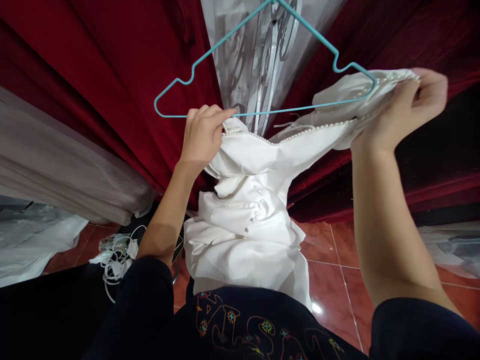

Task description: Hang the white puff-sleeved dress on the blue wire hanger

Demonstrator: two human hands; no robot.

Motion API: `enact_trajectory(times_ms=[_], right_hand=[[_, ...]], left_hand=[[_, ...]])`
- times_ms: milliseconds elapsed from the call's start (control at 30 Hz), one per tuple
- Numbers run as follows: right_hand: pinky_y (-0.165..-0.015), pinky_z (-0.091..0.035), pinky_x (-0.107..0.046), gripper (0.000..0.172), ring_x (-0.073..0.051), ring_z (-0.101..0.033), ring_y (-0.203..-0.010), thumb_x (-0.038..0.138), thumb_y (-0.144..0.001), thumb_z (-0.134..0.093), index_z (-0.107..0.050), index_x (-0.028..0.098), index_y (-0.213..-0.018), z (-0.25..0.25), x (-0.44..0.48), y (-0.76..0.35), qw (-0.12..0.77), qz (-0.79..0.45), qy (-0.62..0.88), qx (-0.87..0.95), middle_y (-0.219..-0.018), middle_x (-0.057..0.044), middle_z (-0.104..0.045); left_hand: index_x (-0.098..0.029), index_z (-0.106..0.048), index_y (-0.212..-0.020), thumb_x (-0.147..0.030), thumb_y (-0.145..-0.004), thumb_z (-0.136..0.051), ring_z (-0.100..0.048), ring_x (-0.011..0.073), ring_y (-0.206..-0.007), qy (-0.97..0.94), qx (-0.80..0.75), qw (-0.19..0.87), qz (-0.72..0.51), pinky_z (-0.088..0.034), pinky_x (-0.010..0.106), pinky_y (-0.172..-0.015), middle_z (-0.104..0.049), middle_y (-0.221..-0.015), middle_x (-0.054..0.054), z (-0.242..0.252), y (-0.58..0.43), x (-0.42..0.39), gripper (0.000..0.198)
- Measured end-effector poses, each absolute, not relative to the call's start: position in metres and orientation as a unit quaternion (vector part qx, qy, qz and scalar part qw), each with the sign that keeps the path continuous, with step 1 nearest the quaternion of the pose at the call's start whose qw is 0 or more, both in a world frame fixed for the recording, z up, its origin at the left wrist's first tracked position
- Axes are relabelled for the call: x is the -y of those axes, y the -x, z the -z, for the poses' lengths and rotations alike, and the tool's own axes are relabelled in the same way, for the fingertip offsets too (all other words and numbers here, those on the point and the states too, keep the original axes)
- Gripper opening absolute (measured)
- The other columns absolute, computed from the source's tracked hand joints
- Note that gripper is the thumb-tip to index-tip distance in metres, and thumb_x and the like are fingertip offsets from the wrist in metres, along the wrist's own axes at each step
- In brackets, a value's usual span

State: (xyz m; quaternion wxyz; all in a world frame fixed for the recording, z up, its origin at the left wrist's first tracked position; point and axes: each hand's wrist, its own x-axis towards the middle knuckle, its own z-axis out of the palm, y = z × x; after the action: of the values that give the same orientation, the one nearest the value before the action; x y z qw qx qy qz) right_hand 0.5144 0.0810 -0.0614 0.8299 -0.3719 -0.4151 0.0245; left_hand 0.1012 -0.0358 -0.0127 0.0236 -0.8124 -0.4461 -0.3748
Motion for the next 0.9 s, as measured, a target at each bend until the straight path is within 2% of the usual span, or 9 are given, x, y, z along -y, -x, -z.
enact_trajectory(times_ms=[100,167,267,367,433,500,667,800,900], right_hand=[[-0.080,-0.050,-0.037,0.030,-0.016,-0.061,-0.074,-0.006,-0.081,-0.049,-0.062,0.021,-0.076,0.081,-0.051,-0.491,0.842,0.040,0.359,0.400,-0.077,0.000,-0.059],[-0.079,-0.051,-0.039,0.025,-0.017,-0.060,-0.073,0.000,-0.081,-0.053,-0.068,0.021,-0.081,0.082,-0.024,-0.468,0.825,0.072,0.343,0.444,-0.079,-0.002,-0.062],[-0.086,-0.053,-0.044,0.019,-0.025,-0.067,-0.093,0.018,-0.084,-0.063,-0.077,0.022,-0.096,0.067,0.011,-0.432,0.725,0.108,0.304,0.609,-0.095,-0.010,-0.068],[-0.101,-0.054,-0.049,0.032,-0.027,-0.067,-0.115,0.024,-0.088,-0.058,-0.077,0.026,-0.115,0.047,0.026,-0.398,0.649,0.075,0.306,0.692,-0.117,-0.011,-0.072],[-0.101,-0.056,-0.048,0.029,-0.025,-0.069,-0.109,0.029,-0.094,-0.054,-0.075,0.027,-0.114,0.041,0.025,-0.380,0.597,0.023,0.339,0.727,-0.111,-0.008,-0.074],[-0.095,-0.059,-0.048,0.025,-0.024,-0.069,-0.097,0.036,-0.099,-0.051,-0.074,0.026,-0.102,0.044,0.018,-0.367,0.575,-0.005,0.374,0.728,-0.098,-0.007,-0.073],[-0.094,-0.058,-0.050,0.032,-0.024,-0.068,-0.093,0.048,-0.103,-0.049,-0.069,0.025,-0.094,0.058,0.007,-0.356,0.611,0.000,0.382,0.694,-0.092,-0.007,-0.069],[-0.091,-0.059,-0.049,0.036,-0.024,-0.067,-0.092,0.051,-0.103,-0.047,-0.069,0.025,-0.093,0.056,0.013,-0.356,0.607,0.015,0.394,0.690,-0.092,-0.007,-0.068],[-0.092,-0.059,-0.048,0.034,-0.024,-0.067,-0.095,0.050,-0.103,-0.048,-0.069,0.025,-0.094,0.053,0.017,-0.358,0.598,0.015,0.404,0.693,-0.094,-0.007,-0.069]], left_hand=[[-0.028,-0.073,-0.130,-0.021,-0.109,-0.042,-0.065,0.0290,-0.112,0.812,0.445,0.019,0.378,-0.044,0.051,-0.113,-0.073,-0.109,0.008,0.016,-0.106,0.034,0.038],[-0.028,-0.073,-0.131,-0.019,-0.108,-0.042,-0.065,0.0288,-0.112,0.812,0.446,0.012,0.376,-0.044,0.051,-0.113,-0.072,-0.108,0.008,0.017,-0.109,0.033,0.039],[-0.028,-0.071,-0.133,-0.016,-0.108,-0.042,-0.066,0.0282,-0.113,0.817,0.444,0.005,0.367,-0.043,0.051,-0.113,-0.072,-0.110,0.007,0.020,-0.117,0.035,0.040],[-0.028,-0.070,-0.134,-0.013,-0.107,-0.041,-0.066,0.0269,-0.113,0.821,0.441,0.002,0.362,-0.044,0.051,-0.114,-0.071,-0.112,0.006,0.023,-0.125,0.036,0.042],[-0.028,-0.070,-0.135,-0.012,-0.106,-0.041,-0.066,0.0266,-0.114,0.819,0.445,0.003,0.362,-0.044,0.051,-0.114,-0.071,-0.112,0.005,0.024,-0.127,0.036,0.044],[-0.026,-0.069,-0.137,-0.013,-0.105,-0.043,-0.066,0.0270,-0.115,0.819,0.447,0.007,0.360,-0.043,0.052,-0.115,-0.071,-0.112,0.006,0.025,-0.126,0.036,0.043],[-0.028,-0.063,-0.142,-0.022,-0.105,-0.047,-0.058,0.0291,-0.131,0.775,0.457,0.058,0.431,-0.046,0.048,-0.115,-0.063,-0.132,0.011,0.037,-0.125,0.046,0.040],[-0.027,-0.049,-0.145,-0.021,-0.105,-0.042,-0.062,0.0254,-0.121,0.642,0.512,0.160,0.548,-0.056,0.040,-0.098,-0.058,-0.128,0.012,0.067,-0.119,0.057,0.040],[-0.025,-0.044,-0.134,-0.022,-0.105,-0.039,-0.065,0.0210,-0.108,0.564,0.534,0.197,0.599,-0.058,0.035,-0.085,-0.057,-0.120,0.011,0.085,-0.098,0.048,0.030]])
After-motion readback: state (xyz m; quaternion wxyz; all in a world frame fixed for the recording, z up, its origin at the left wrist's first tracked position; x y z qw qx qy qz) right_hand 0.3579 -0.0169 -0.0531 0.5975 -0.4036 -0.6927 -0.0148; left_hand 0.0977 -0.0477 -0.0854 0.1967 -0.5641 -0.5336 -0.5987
